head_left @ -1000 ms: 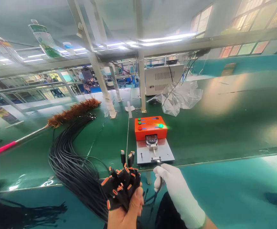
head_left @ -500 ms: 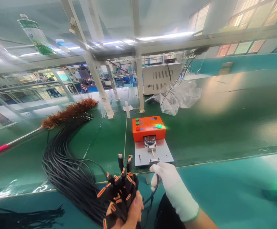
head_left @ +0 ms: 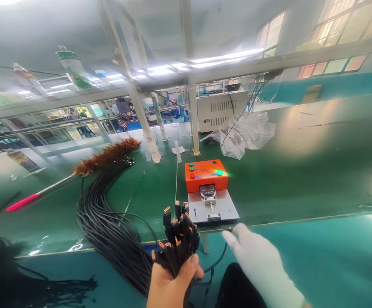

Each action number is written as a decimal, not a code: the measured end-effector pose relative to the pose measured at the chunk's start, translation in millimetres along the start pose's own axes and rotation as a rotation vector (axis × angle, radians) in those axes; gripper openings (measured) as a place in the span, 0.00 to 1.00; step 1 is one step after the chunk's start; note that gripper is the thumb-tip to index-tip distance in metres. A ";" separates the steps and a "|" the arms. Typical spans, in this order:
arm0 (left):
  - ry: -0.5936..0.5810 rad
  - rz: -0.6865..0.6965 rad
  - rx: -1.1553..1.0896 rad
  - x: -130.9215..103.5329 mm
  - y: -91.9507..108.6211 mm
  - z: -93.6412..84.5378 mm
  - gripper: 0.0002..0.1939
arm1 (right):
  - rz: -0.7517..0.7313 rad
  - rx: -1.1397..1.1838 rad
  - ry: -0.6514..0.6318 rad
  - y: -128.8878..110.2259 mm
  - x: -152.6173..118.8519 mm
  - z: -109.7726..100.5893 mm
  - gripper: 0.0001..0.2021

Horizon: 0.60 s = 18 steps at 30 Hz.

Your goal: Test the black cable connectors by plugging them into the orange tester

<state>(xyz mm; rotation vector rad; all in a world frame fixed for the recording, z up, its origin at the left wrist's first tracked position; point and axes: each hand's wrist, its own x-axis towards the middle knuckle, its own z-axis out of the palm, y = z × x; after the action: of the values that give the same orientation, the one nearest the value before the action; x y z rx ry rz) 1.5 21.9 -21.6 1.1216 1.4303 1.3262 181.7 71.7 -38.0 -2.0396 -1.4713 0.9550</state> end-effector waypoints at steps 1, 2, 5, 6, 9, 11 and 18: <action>-0.006 -0.023 -0.032 0.0 1.2 0.7 0.16 | -0.024 -0.027 0.087 -0.3 -5.6 -5.5 0.17; -0.010 -0.040 -0.064 -0.1 2.2 1.8 0.15 | -0.081 0.004 0.129 -2.5 -12.3 -9.2 0.19; -0.011 -0.091 -0.153 -1.1 3.6 7.7 0.13 | -0.344 0.371 -0.047 -18.4 -33.7 -6.3 0.18; -0.008 -0.107 -0.188 -1.6 3.9 10.0 0.14 | -0.411 0.514 -0.163 -24.9 -39.3 -1.1 0.16; 0.032 -0.110 -0.243 -3.2 3.7 15.6 0.19 | -0.455 0.830 -0.294 -37.9 -46.4 18.7 0.12; 0.120 -0.026 -0.176 -3.9 1.5 17.1 0.19 | -0.367 0.932 -0.173 -37.9 -43.2 28.0 0.12; 0.084 0.049 -0.196 -4.5 -10.5 13.8 0.16 | -0.087 0.912 -0.066 -14.4 -13.8 25.5 0.13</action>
<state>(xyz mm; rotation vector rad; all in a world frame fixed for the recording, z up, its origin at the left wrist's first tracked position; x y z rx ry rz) 15.3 20.3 -32.8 0.9872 1.3065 1.5283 150.8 62.5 -41.0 -1.2694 -0.8709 1.3384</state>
